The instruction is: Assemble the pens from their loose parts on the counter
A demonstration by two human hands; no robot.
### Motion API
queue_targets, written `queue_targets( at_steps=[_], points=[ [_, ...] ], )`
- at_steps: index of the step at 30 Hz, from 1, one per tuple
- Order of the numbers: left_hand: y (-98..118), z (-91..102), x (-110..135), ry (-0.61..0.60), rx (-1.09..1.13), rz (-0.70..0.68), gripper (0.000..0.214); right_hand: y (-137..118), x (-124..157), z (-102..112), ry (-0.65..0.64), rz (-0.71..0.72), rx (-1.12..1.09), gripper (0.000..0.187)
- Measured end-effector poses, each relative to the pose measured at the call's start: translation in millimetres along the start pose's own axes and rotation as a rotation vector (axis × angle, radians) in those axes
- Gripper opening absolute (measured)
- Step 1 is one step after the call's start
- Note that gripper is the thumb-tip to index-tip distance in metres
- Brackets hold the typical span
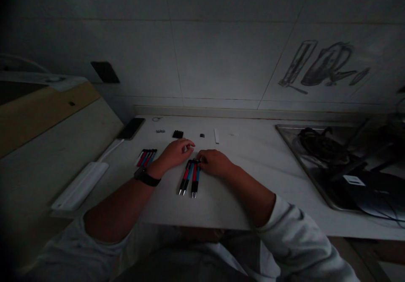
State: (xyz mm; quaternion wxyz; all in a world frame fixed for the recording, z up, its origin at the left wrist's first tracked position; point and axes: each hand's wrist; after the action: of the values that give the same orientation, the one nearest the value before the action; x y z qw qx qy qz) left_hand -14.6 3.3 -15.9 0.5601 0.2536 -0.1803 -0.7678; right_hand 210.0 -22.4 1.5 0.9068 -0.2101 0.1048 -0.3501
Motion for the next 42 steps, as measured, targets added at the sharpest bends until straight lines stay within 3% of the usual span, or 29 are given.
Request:
queue_targets(
  at_steps=[6, 11, 18, 21, 25, 31, 35, 38, 42],
  points=[
    [5, 3.4, 3, 0.000, 0.006, -0.001, 0.021, -7, 2, 1, -0.024, 0.016, 0.042, 0.013],
    [3, 3.3, 3, 0.001, -0.006, -0.017, 0.020, -8, 3, -1, -0.015, -0.053, 0.169, 0.009],
    [-1, 1.1, 2, -0.009, -0.015, -0.055, 0.021, -4, 7, 6, 0.027, -0.143, 0.232, 0.023],
    [-1, 1.8, 2, -0.010, -0.018, -0.043, 0.021, -5, 12, 9, -0.042, -0.181, 0.258, 0.029],
    [-1, 3.3, 3, -0.023, 0.001, -0.066, 0.021, -4, 14, 9, -0.108, -0.204, 0.310, 0.020],
    [-1, -2.2, 4, -0.101, 0.029, -0.270, 0.026, 9, 6, 4, 0.119, -0.063, 0.227, 0.016],
    [1, -0.6, 4, -0.088, -0.009, -0.279, 0.013, 15, 2, 1, 0.207, 0.056, 0.010, 0.017],
    [1, 9.0, 3, -0.031, -0.012, -0.238, 0.009, 20, 2, 3, 0.275, 0.061, -0.081, 0.021],
    [-4, 23.6, 0, 0.168, -0.008, -0.169, 0.010, 31, 5, 14, 0.362, -0.034, -0.107, 0.031]
  ],
)
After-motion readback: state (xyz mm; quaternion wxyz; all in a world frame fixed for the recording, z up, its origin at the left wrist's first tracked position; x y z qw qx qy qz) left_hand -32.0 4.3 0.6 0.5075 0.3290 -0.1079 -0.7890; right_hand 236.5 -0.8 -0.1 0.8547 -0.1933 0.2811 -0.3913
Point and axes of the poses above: each hand's wrist, its own x-axis away from the middle knuckle, its own z-axis out of the back of the hand, y = z × x, and after that the axes turned 14 degrees about z, right-handed
